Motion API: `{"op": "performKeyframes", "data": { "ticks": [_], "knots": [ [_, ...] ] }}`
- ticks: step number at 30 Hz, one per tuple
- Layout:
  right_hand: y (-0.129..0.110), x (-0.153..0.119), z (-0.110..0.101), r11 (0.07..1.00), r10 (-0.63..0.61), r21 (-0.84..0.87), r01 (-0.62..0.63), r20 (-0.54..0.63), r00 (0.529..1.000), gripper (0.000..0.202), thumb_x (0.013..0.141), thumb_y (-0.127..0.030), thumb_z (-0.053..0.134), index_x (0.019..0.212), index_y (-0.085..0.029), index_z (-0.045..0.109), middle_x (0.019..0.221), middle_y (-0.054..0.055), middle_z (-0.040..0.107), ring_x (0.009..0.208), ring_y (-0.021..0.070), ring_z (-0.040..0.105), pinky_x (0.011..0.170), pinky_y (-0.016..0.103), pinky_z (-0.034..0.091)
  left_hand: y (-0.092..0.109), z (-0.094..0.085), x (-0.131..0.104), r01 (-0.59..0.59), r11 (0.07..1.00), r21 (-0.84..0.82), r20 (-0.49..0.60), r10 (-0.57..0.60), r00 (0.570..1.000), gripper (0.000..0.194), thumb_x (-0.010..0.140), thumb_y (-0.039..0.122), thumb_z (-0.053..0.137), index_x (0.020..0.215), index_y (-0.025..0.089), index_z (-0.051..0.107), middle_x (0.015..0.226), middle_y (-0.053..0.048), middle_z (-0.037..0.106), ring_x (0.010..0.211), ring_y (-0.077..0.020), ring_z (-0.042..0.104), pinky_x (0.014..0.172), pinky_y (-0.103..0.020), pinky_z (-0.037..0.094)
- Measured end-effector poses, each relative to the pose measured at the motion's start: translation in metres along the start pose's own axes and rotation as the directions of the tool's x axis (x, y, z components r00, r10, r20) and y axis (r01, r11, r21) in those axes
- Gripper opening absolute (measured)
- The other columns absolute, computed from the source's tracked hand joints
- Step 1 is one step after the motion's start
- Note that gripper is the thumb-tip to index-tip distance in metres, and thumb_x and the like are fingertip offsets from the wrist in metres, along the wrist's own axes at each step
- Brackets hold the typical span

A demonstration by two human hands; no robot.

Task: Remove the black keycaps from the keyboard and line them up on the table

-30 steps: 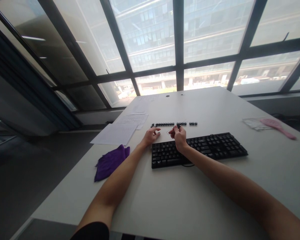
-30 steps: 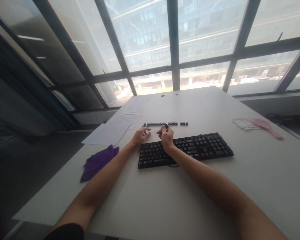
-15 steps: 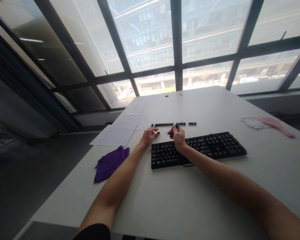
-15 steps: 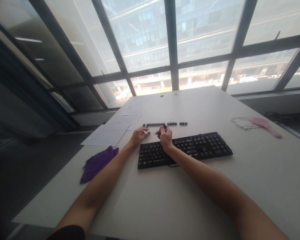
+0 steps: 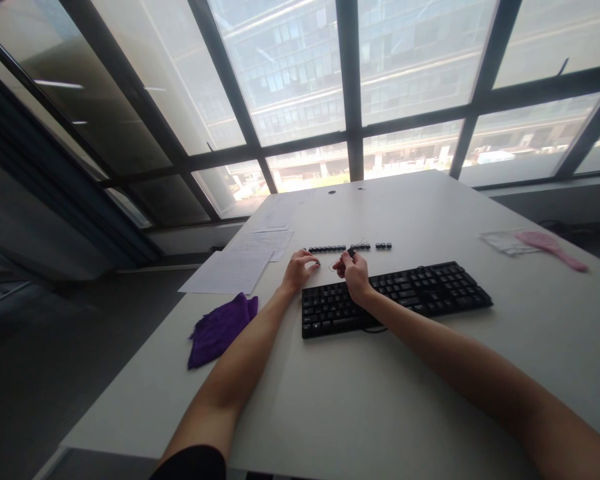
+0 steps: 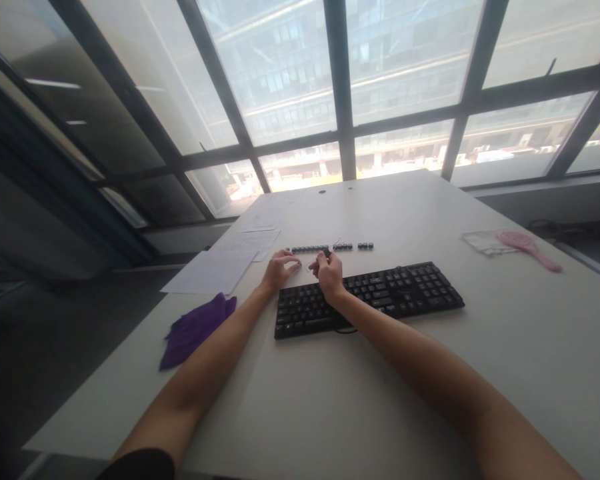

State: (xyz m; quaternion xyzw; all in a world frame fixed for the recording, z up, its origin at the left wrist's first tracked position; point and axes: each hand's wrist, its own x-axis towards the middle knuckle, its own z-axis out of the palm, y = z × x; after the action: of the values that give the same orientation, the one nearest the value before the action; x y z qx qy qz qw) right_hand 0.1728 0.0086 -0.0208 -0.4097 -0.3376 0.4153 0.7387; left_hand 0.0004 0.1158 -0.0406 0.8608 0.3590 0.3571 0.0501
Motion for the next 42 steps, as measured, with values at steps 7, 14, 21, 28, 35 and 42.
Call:
{"op": "performKeyframes", "data": {
  "ticks": [7, 14, 21, 28, 35, 42],
  "knots": [
    [-0.003, -0.002, 0.001, 1.0, 0.008, 0.012, -0.008, 0.014, 1.0, 0.031, 0.089, -0.044, 0.057, 0.07, -0.02, 0.052, 0.06, 0.002, 0.064, 0.046, 0.0095, 0.047, 0.044, 0.023, 0.036, 0.008, 0.003, 0.001, -0.037, 0.999, 0.03, 0.112, 0.034, 0.993, 0.016, 0.082, 0.019, 0.067, 0.097, 0.02, 0.074, 0.099, -0.006, 0.07, 0.095, -0.0216, 0.06, 0.095, -0.039, 0.048],
    [-0.003, -0.001, 0.001, 1.0, 0.01, 0.007, -0.01, 0.009, 1.0, 0.033, 0.088, -0.046, 0.057, 0.07, -0.02, 0.052, 0.06, 0.003, 0.065, 0.045, 0.0095, 0.046, 0.044, 0.023, 0.036, 0.005, 0.001, 0.002, 0.033, 0.998, 0.055, 0.087, -0.037, 0.996, 0.016, 0.083, 0.017, 0.067, 0.097, 0.021, 0.074, 0.095, -0.005, 0.073, 0.09, -0.0222, 0.061, 0.093, -0.04, 0.049],
    [-0.005, -0.002, 0.002, 1.0, 0.018, 0.0, -0.018, 0.009, 1.0, 0.032, 0.089, -0.045, 0.057, 0.07, -0.019, 0.052, 0.058, 0.002, 0.063, 0.045, 0.0097, 0.047, 0.043, 0.023, 0.036, 0.003, 0.0, 0.003, 0.022, 0.994, 0.106, 0.049, -0.027, 0.998, 0.014, 0.086, 0.022, 0.067, 0.091, 0.025, 0.079, 0.095, -0.006, 0.07, 0.097, -0.0242, 0.055, 0.091, -0.039, 0.049],
    [-0.009, -0.004, 0.004, 0.999, 0.041, 0.003, -0.041, 0.002, 0.999, 0.034, 0.089, -0.045, 0.057, 0.068, -0.02, 0.05, 0.056, 0.002, 0.062, 0.045, 0.0096, 0.046, 0.042, 0.022, 0.034, -0.01, 0.006, 0.018, 0.117, 0.979, 0.168, -0.06, -0.108, 0.992, 0.012, 0.081, 0.019, 0.072, 0.083, 0.027, 0.08, 0.096, -0.006, 0.067, 0.097, -0.0267, 0.052, 0.092, -0.041, 0.049],
    [-0.009, -0.004, 0.003, 0.999, 0.037, -0.006, -0.036, 0.013, 0.999, 0.031, 0.09, -0.042, 0.056, 0.068, -0.02, 0.051, 0.057, 0.002, 0.063, 0.045, 0.0095, 0.046, 0.042, 0.022, 0.035, -0.02, 0.013, 0.026, 0.132, 0.975, 0.179, -0.082, -0.119, 0.989, 0.014, 0.081, 0.018, 0.07, 0.085, 0.027, 0.08, 0.098, -0.007, 0.066, 0.099, -0.028, 0.051, 0.093, -0.044, 0.049],
    [-0.01, -0.004, 0.003, 1.0, 0.031, -0.005, -0.03, 0.017, 0.999, 0.033, 0.089, -0.044, 0.057, 0.068, -0.02, 0.051, 0.058, 0.002, 0.063, 0.045, 0.0092, 0.046, 0.042, 0.022, 0.035, -0.021, 0.015, 0.027, 0.137, 0.976, 0.169, -0.07, -0.126, 0.99, 0.015, 0.08, 0.015, 0.069, 0.086, 0.025, 0.079, 0.099, -0.008, 0.066, 0.1, -0.0281, 0.051, 0.095, -0.044, 0.047]
  ]
}}
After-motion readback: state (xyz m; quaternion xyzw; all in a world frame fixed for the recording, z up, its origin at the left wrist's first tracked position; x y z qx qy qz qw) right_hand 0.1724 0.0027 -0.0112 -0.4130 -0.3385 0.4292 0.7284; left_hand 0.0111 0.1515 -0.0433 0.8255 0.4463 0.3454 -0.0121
